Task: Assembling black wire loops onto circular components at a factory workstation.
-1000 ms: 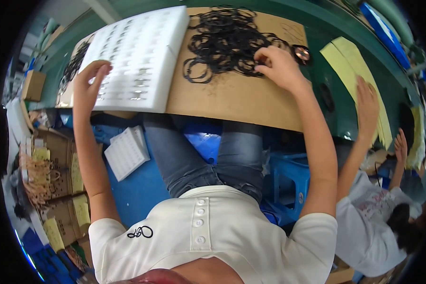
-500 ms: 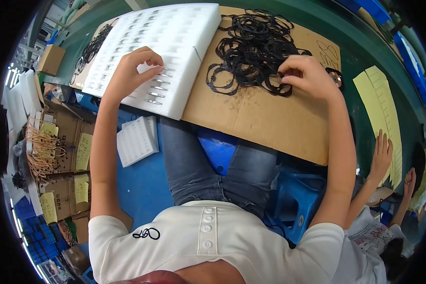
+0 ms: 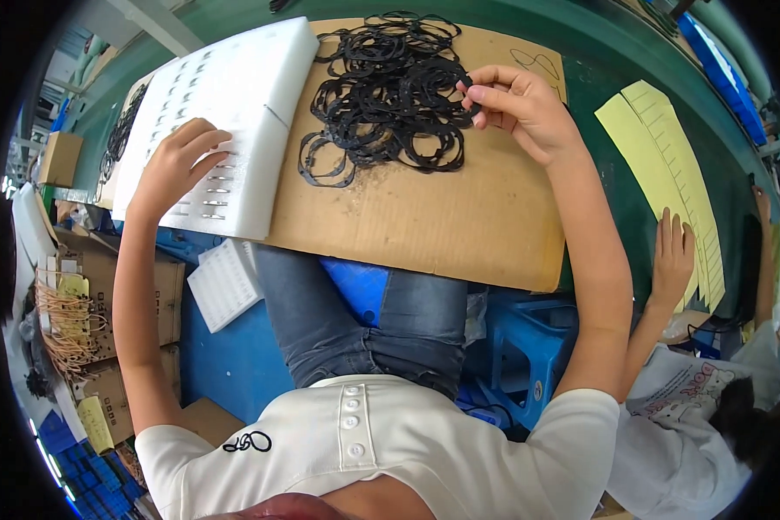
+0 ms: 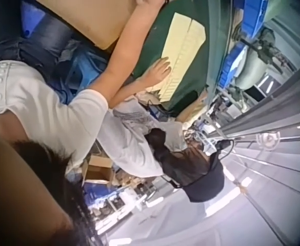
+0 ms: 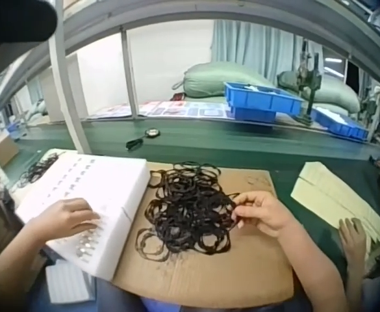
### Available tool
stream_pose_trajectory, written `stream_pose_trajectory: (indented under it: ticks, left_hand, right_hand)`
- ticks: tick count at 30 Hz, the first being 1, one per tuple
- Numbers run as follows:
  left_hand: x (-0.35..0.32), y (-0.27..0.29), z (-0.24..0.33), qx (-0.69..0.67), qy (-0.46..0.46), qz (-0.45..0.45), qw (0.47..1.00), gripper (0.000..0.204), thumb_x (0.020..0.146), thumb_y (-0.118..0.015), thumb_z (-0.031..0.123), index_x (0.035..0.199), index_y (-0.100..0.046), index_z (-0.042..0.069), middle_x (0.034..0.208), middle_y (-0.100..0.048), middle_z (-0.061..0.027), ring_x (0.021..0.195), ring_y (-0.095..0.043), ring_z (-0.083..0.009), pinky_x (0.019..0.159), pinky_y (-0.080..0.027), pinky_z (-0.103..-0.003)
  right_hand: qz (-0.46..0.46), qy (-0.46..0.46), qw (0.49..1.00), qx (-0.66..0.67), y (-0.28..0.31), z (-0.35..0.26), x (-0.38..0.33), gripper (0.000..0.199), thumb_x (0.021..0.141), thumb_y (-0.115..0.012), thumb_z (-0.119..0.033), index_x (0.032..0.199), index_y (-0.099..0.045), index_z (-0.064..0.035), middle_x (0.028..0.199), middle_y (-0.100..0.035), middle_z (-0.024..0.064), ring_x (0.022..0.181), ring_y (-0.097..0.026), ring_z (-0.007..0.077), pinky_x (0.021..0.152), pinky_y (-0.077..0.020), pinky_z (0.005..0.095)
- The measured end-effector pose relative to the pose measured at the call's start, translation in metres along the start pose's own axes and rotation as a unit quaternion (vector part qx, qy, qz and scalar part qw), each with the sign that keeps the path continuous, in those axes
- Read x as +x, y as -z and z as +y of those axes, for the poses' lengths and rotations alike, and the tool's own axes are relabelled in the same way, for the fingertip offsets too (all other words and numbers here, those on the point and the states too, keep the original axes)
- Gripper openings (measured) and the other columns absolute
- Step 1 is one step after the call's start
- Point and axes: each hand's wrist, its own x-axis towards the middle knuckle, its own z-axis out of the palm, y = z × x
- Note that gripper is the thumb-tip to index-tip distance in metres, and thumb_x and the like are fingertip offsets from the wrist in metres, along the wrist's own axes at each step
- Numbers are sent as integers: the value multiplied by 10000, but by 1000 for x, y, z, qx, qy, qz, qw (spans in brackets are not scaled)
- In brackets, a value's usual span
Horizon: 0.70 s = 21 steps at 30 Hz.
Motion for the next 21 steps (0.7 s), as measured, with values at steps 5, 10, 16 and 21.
stream_pose_trajectory:
  ticks: [5,10,16,21]
  left_hand:
    - [-5,-4,5,78,-58,56,994,85,754,-648,73,800,-580,49,825,-557,-45,694,-547,-162,603,-463,-237]
    - [-9,-4,8,152,-87,55,983,100,771,-628,82,830,-551,57,822,-549,-33,704,-545,-161,612,-471,-231]
    - [-7,15,12,181,-59,57,980,100,806,-591,72,881,-527,52,810,-569,-47,709,-577,-167,607,-493,-239]
    - [1,32,35,-211,155,173,950,58,852,-537,63,894,-516,28,784,-599,-85,725,-619,-186,623,-529,-259]
  right_hand:
    - [22,9,999,32,0,3,-8,211,783,-606,-34,986,-588,24,813,-614,88,572,-547,97,553,-471,173]
    - [1,14,999,51,3,6,-10,226,793,-602,-44,1008,-583,23,809,-609,86,550,-540,93,523,-469,170]
    - [21,-7,999,32,0,3,-17,219,809,-590,-59,1015,-581,16,789,-603,77,529,-530,82,469,-441,153]
    - [11,-42,998,37,10,2,-14,195,827,-573,-77,1001,-585,11,778,-600,79,533,-532,80,449,-419,149]
